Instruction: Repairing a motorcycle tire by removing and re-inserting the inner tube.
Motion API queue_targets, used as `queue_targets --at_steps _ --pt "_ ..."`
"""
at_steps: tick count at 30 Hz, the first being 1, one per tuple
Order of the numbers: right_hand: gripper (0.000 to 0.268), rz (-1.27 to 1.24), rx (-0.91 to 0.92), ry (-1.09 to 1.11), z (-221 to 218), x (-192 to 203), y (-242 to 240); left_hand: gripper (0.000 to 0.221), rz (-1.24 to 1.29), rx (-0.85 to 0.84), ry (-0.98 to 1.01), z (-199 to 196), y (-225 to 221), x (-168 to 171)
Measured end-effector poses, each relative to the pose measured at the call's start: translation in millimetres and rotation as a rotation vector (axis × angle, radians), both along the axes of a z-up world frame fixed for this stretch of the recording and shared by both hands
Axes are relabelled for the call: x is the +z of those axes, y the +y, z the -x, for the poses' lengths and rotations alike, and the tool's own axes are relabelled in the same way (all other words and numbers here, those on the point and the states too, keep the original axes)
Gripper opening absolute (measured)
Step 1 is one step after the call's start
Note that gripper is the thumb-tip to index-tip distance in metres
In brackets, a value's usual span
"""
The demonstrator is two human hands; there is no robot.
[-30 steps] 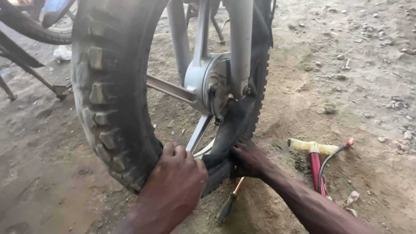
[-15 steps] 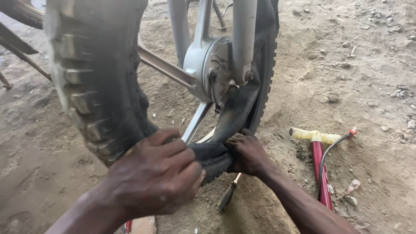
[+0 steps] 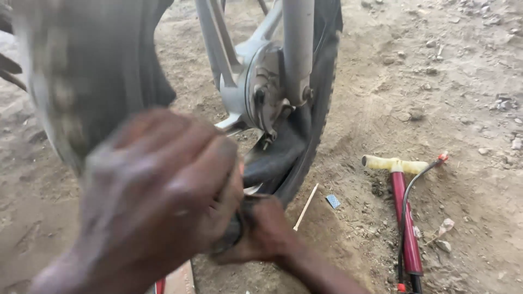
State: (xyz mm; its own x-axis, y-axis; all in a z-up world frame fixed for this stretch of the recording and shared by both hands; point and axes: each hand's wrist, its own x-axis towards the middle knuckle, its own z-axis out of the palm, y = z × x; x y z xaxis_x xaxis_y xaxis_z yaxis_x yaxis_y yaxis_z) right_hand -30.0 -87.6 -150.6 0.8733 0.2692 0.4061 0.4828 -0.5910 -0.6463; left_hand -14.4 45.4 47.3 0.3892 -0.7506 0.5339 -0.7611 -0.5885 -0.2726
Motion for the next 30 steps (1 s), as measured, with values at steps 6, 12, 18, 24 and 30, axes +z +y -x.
queue_targets --at_steps 6,12,18,24,30 --pt "0.048 -0.163 -0.186 0.071 10.7 93.4 63.5 0.035 -0.493 0.349 -0.08 -7.2 -12.4 1.0" --pt "0.035 -0.952 -0.155 -0.101 41.1 129.7 50.6 0.061 -0.351 0.213 -0.085 -27.6 -11.1 19.9" --pt "0.042 -0.694 -0.314 0.296 33.2 35.4 -3.9 0.017 -0.319 0.154 -0.108 -25.4 -12.7 45.0" --pt "0.063 -0.285 0.008 0.147 6.3 32.1 -23.3 0.027 -0.573 0.321 -0.018 -22.7 -19.3 44.5" --pt "0.008 -0.505 -0.029 0.121 15.4 18.7 -25.8 0.021 -0.54 0.265 -0.017 -23.4 -16.4 44.6"
